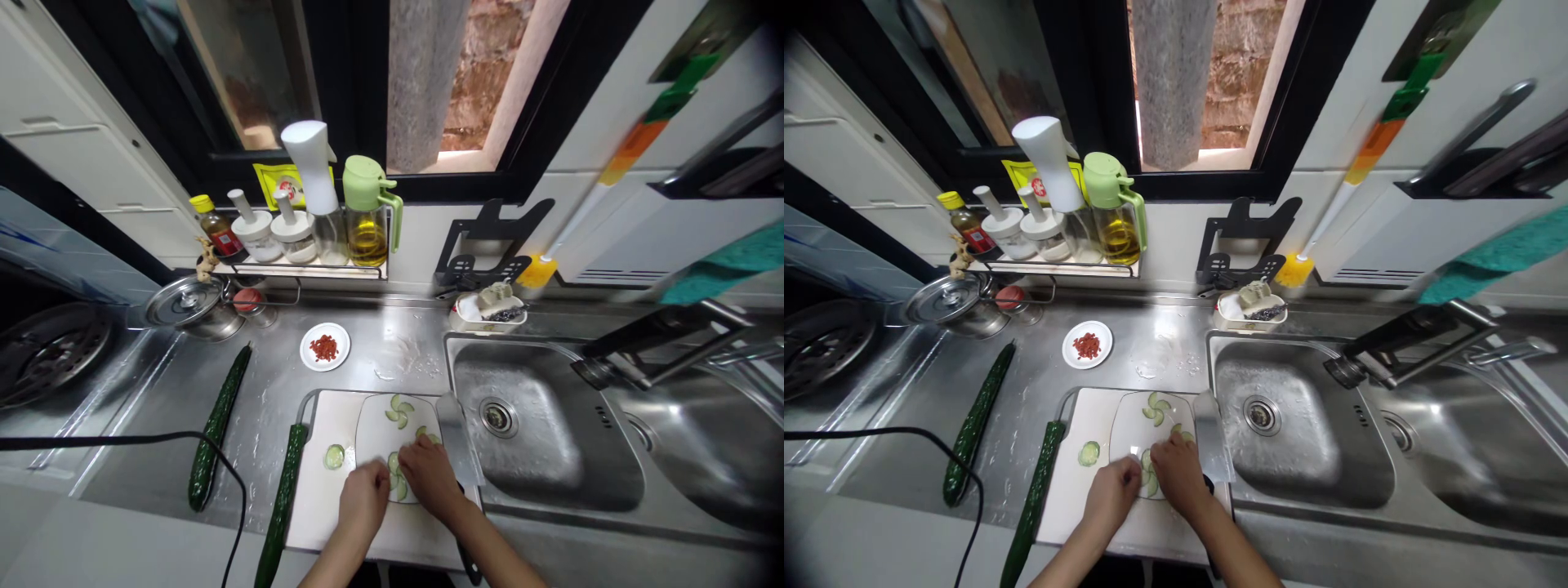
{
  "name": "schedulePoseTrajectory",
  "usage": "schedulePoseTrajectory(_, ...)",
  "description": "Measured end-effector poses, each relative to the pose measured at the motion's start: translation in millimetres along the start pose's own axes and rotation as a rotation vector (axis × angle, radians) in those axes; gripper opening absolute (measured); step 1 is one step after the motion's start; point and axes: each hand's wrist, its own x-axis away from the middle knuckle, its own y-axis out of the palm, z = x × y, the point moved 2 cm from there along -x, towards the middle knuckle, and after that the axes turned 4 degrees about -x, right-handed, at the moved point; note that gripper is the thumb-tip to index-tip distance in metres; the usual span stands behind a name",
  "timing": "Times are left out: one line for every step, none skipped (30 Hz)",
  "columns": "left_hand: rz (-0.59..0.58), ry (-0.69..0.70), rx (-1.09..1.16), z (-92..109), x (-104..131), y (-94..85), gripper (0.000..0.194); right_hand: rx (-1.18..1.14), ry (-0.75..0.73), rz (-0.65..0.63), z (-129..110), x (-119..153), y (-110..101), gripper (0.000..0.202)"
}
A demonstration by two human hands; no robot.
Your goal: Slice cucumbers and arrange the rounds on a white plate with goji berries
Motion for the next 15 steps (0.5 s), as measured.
schedulePoseTrajectory(0.003, 0.004, -0.017, 1.0, 0.5, 0.1, 0.019, 0.009, -0.003, 0.006, -0.1, 0.0, 1.2, 0.016)
schedulePoseTrajectory(0.010, 0.010, -0.035, 1.8, 1.0, 0.1, 0.019, 0.019, -0.005, 0.013, -0.2, 0.0, 2.4, 0.016)
schedulePoseTrajectory(0.018, 0.018, -0.051, 2.5, 1.5, 0.1, 0.019, 0.028, -0.008, 0.021, -0.2, 0.2, 3.5, 0.016)
schedulePoseTrajectory(0.023, 0.026, -0.067, 3.1, 1.9, 0.1, 0.020, 0.036, -0.013, 0.029, -0.2, 0.5, 4.4, 0.016)
schedulePoseTrajectory(0.026, 0.032, -0.081, 3.4, 2.2, 0.2, 0.020, 0.043, -0.019, 0.037, -0.2, 0.9, 5.1, 0.016)
schedulePoseTrajectory(0.027, 0.036, -0.092, 3.6, 2.3, 0.1, 0.020, 0.049, -0.026, 0.044, -0.1, 1.4, 5.7, 0.014)
schedulePoseTrajectory(0.028, 0.038, -0.102, 3.7, 2.3, 0.0, 0.019, 0.054, -0.033, 0.052, 0.1, 1.8, 6.1, 0.013)
schedulePoseTrajectory(0.029, 0.040, -0.108, 3.8, 2.3, -0.1, 0.019, 0.059, -0.038, 0.060, 0.4, 2.3, 6.6, 0.012)
schedulePoseTrajectory(0.032, 0.042, -0.114, 4.0, 2.1, -0.3, 0.019, 0.064, -0.042, 0.067, 0.7, 2.6, 7.1, 0.012)
schedulePoseTrajectory(0.035, 0.041, -0.120, 4.3, 2.0, -0.5, 0.019, 0.068, -0.046, 0.073, 1.0, 2.9, 7.7, 0.011)
schedulePoseTrajectory(0.035, 0.041, -0.127, 4.6, 1.9, -0.4, 0.019, 0.072, -0.049, 0.078, 1.3, 3.0, 8.4, 0.010)
schedulePoseTrajectory(0.033, 0.040, -0.136, 4.9, 1.9, -0.2, 0.019, 0.074, -0.054, 0.082, 1.6, 3.2, 9.1, 0.010)
schedulePoseTrajectory(0.032, 0.040, -0.144, 5.0, 1.9, 0.2, 0.019, 0.075, -0.058, 0.084, 1.8, 3.4, 9.8, 0.010)
schedulePoseTrajectory(0.032, 0.042, -0.148, 5.0, 2.1, 0.6, 0.020, 0.075, -0.064, 0.086, 2.0, 3.7, 10.4, 0.010)
schedulePoseTrajectory(0.035, 0.050, -0.147, 4.7, 2.3, 1.0, 0.020, 0.075, -0.068, 0.089, 2.2, 4.0, 10.8, 0.010)
